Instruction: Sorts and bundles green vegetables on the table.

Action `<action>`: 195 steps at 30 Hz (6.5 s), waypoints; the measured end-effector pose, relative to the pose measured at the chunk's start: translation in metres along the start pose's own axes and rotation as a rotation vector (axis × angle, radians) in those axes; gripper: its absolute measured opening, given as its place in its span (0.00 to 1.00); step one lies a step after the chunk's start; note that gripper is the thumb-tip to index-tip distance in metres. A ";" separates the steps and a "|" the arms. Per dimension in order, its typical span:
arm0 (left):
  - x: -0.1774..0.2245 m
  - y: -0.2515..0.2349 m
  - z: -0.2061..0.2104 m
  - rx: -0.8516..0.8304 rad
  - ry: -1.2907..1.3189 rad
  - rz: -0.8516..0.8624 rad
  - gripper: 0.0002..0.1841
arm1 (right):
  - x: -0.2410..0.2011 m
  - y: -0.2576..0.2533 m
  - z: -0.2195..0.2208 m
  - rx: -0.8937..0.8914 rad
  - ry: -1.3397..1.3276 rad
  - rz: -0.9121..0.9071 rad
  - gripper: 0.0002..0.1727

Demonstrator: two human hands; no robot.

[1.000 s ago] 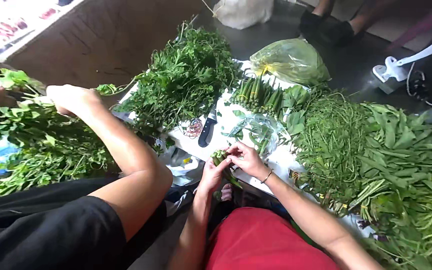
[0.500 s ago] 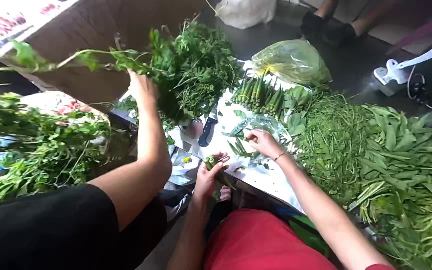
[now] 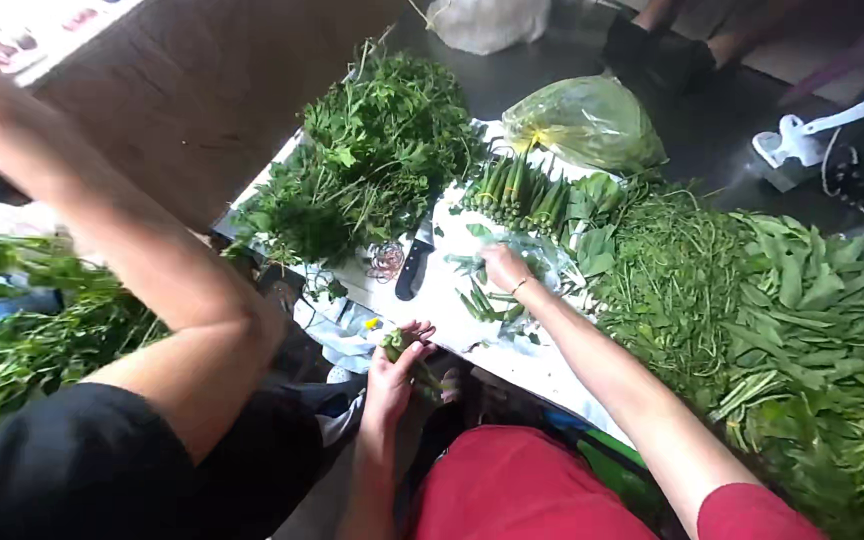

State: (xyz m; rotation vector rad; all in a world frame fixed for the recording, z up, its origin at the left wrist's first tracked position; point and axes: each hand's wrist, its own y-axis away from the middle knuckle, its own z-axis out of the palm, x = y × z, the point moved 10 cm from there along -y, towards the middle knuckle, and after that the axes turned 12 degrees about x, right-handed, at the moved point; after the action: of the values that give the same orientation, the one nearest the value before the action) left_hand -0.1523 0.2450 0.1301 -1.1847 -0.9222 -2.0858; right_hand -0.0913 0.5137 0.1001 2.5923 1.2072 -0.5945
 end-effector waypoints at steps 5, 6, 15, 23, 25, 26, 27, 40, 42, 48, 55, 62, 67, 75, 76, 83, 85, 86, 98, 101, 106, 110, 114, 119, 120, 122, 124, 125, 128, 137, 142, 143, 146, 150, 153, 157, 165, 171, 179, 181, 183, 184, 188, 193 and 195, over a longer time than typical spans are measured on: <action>-0.009 -0.005 -0.011 0.054 0.002 -0.054 0.21 | -0.041 0.057 0.019 -0.132 0.006 -0.014 0.12; -0.011 -0.008 -0.007 0.048 -0.002 -0.068 0.22 | -0.046 0.067 0.032 -0.214 0.045 0.033 0.13; -0.005 -0.029 0.048 -0.115 -0.013 -0.058 0.21 | -0.001 0.070 0.022 -0.130 -0.194 0.338 0.17; 0.014 -0.029 0.083 -0.248 -0.159 0.060 0.22 | -0.023 0.104 -0.131 0.239 -0.317 0.116 0.12; 0.021 -0.023 0.101 -0.298 -0.202 0.102 0.21 | -0.047 0.109 -0.149 0.227 -0.278 -0.009 0.11; 0.024 -0.020 0.111 -0.326 -0.224 0.117 0.21 | -0.059 0.110 -0.151 0.183 -0.271 -0.041 0.11; 0.025 -0.016 0.120 -0.353 -0.242 0.126 0.21 | -0.069 0.111 -0.149 0.137 -0.274 -0.058 0.12; 0.017 -0.002 0.146 -0.376 -0.266 0.161 0.21 | -0.066 0.119 -0.135 0.067 -0.739 0.072 0.11; 0.016 -0.001 0.146 -0.369 -0.283 0.178 0.20 | -0.065 0.121 -0.134 0.074 -0.744 0.081 0.11; 0.014 -0.001 0.143 -0.347 -0.261 0.182 0.13 | -0.009 0.140 -0.166 0.183 -0.730 0.092 0.18; -0.010 -0.010 0.151 -0.365 -0.212 0.071 0.12 | 0.117 0.231 -0.093 -0.191 -0.175 0.411 0.13; 0.001 0.032 0.211 -0.429 -0.311 0.077 0.14 | 0.134 0.274 -0.020 -0.153 0.049 0.542 0.16; 0.056 0.087 0.233 -0.112 -0.535 -0.296 0.11 | 0.139 0.271 -0.022 -0.191 0.067 0.568 0.17; -0.044 0.061 0.180 -0.067 0.104 -0.151 0.12 | 0.133 0.270 -0.028 -0.208 0.102 0.468 0.15; -0.061 0.054 0.173 -0.108 0.178 -0.116 0.11 | 0.131 0.270 -0.031 -0.198 0.102 0.458 0.14; -0.081 0.063 0.163 -0.034 0.183 -0.139 0.12 | 0.126 0.273 -0.051 -0.183 0.103 0.432 0.12; -0.079 0.064 0.164 -0.041 0.195 -0.127 0.11 | 0.126 0.272 -0.057 -0.147 0.095 0.411 0.13; -0.078 0.064 0.165 -0.042 0.200 -0.120 0.11 | 0.125 0.271 -0.062 -0.110 0.084 0.388 0.12; -0.069 0.072 0.174 -0.170 -0.125 0.054 0.12 | 0.129 0.258 -0.080 0.181 -1.400 0.644 0.10; -0.066 0.075 0.176 -0.198 -0.288 0.098 0.12 | 0.111 0.250 -0.097 0.197 -1.436 0.539 0.12; -0.065 0.075 0.176 -0.224 -0.447 0.171 0.13 | 0.068 0.229 -0.131 0.238 -1.357 0.202 0.07; -0.058 0.076 0.180 -0.266 -0.670 0.275 0.14 | 0.027 0.211 -0.140 0.123 -1.000 -0.060 0.17; -0.046 0.084 0.187 -0.283 -0.834 0.356 0.14 | -0.026 0.199 -0.131 0.002 -0.516 -0.330 0.29; -0.027 0.078 0.170 -0.153 -0.808 0.421 0.14 | -0.018 0.177 -0.100 -0.191 -0.458 -0.213 0.34; -0.025 0.076 0.163 -0.119 -0.798 0.421 0.15 | -0.013 0.177 -0.096 -0.194 -0.446 -0.210 0.31; -0.021 0.070 0.150 -0.062 -0.778 0.355 0.14 | -0.009 0.180 -0.096 -0.124 -0.369 -0.247 0.24; -0.020 0.063 0.140 -0.049 -0.763 0.290 0.11 | -0.013 0.189 -0.103 0.012 -0.273 -0.347 0.30; -0.019 0.060 0.136 -0.051 -0.757 0.273 0.10 | -0.018 0.196 -0.108 0.059 -0.237 -0.406 0.30; -0.019 0.051 0.130 -0.058 -0.683 0.226 0.09 | -0.044 0.220 -0.106 0.043 -0.264 -0.615 0.24; 0.000 0.032 0.124 -0.025 -0.171 0.125 0.08 | -0.069 0.246 -0.130 -0.116 -1.635 -0.445 0.18; 0.044 0.042 0.151 -0.147 -0.296 0.336 0.22 | -0.031 0.200 -0.097 0.123 -2.274 0.174 0.26; 0.050 0.042 0.156 -0.186 -0.408 0.385 0.26 | -0.029 0.193 -0.094 0.153 -2.236 0.198 0.28; 0.053 0.037 0.165 -0.305 -0.731 0.497 0.36 | -0.031 0.172 -0.106 0.255 -1.716 0.117 0.37; 0.039 0.022 0.165 -0.395 -1.072 0.363 0.40 | -0.060 0.153 -0.132 0.330 -0.829 -0.128 0.34; 0.029 0.011 0.167 -0.497 -1.027 0.397 0.40 | -0.079 0.143 -0.138 0.395 -0.520 -0.208 0.23; 0.014 -0.004 0.163 -0.578 -0.881 0.336 0.35 | -0.068 0.125 -0.122 0.319 -0.556 -0.081 0.15; 0.002 -0.018 0.163 -0.697 -0.892 0.207 0.24 | -0.049 0.102 -0.153 0.331 -0.560 -0.069 0.31; -0.008 -0.027 0.163 -0.770 -0.825 0.161 0.23 | -0.061 0.092 -0.110 -0.047 -0.511 -0.134 0.30; -0.008 -0.050 0.146 -0.716 -0.917 0.100 0.36 | -0.011 0.093 -0.093 0.008 -0.666 0.059 0.22; 0.019 -0.072 0.123 -0.516 -0.785 0.093 0.35 | 0.040 0.086 -0.110 0.233 -0.815 0.292 0.19; 0.043 -0.097 0.091 -0.326 -0.673 0.125 0.32 | 0.092 0.082 -0.122 0.531 -1.036 0.535 0.16; 0.051 -0.106 0.076 -0.262 -0.651 0.135 0.31 | 0.111 0.076 -0.124 0.650 -1.132 0.632 0.17; 0.052 -0.108 0.051 -0.237 -0.780 0.178 0.28 | 0.143 0.029 -0.115 0.897 -1.266 0.818 0.26; 0.017 -0.093 0.078 -0.385 -1.105 0.341 0.27 | 0.144 -0.007 -0.110 0.653 -0.720 0.798 0.31; 0.008 -0.088 0.097 -0.438 -1.157 0.472 0.22 | 0.123 0.017 -0.127 0.601 -0.430 0.646 0.30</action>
State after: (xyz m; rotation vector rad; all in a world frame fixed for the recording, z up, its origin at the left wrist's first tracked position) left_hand -0.1732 0.3727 0.1475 -2.6320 -0.4907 -1.1253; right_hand 0.0269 0.6327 0.1592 2.8306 0.0229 -1.4070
